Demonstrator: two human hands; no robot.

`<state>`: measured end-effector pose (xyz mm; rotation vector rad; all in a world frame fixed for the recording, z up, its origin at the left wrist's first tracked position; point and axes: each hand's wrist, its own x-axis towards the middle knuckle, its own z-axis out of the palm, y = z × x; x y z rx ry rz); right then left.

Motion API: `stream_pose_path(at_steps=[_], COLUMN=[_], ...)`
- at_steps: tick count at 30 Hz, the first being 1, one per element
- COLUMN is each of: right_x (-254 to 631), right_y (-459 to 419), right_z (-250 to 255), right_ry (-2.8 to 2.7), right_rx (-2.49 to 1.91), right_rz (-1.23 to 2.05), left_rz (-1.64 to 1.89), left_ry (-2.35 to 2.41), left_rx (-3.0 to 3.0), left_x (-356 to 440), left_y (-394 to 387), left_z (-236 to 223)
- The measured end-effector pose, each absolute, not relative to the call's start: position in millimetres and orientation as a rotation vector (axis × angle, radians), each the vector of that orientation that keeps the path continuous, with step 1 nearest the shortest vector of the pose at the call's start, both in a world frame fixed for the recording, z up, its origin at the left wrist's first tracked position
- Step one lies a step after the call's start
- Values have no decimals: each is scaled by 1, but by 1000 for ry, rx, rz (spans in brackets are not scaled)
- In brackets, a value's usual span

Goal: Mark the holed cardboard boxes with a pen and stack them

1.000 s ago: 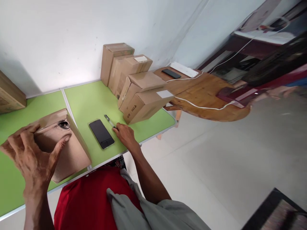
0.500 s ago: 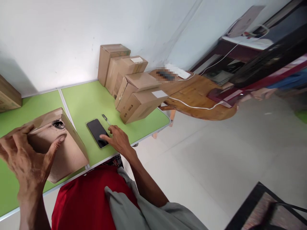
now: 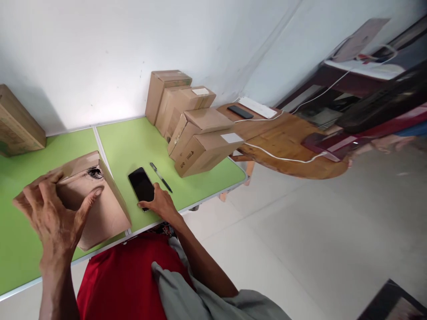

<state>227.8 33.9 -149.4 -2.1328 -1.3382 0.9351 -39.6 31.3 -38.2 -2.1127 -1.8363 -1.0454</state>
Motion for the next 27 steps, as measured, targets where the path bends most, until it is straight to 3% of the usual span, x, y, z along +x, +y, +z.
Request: stream_pose_path(at_steps=[7,13,18,27], right_x=[243,230,191,166], right_y=[-6,-30,-20,-10], right_z=[-142,-88,-51,-55], right_ry=[-1021,-647,-762,-854], right_rx=[-1549,-733,-508,-512], right_rz=[1259,1645,1786,1744], left_rz=[-1056,-1042,-995,-968], left_ry=[-1866,-1834,-1800,-1785], left_rx=[-2106,-2102,-2127,-2128], left_x=[-40,-35,-31,-39], left_y=[31,33,34,32], left_z=[-35,-34,-34,-34])
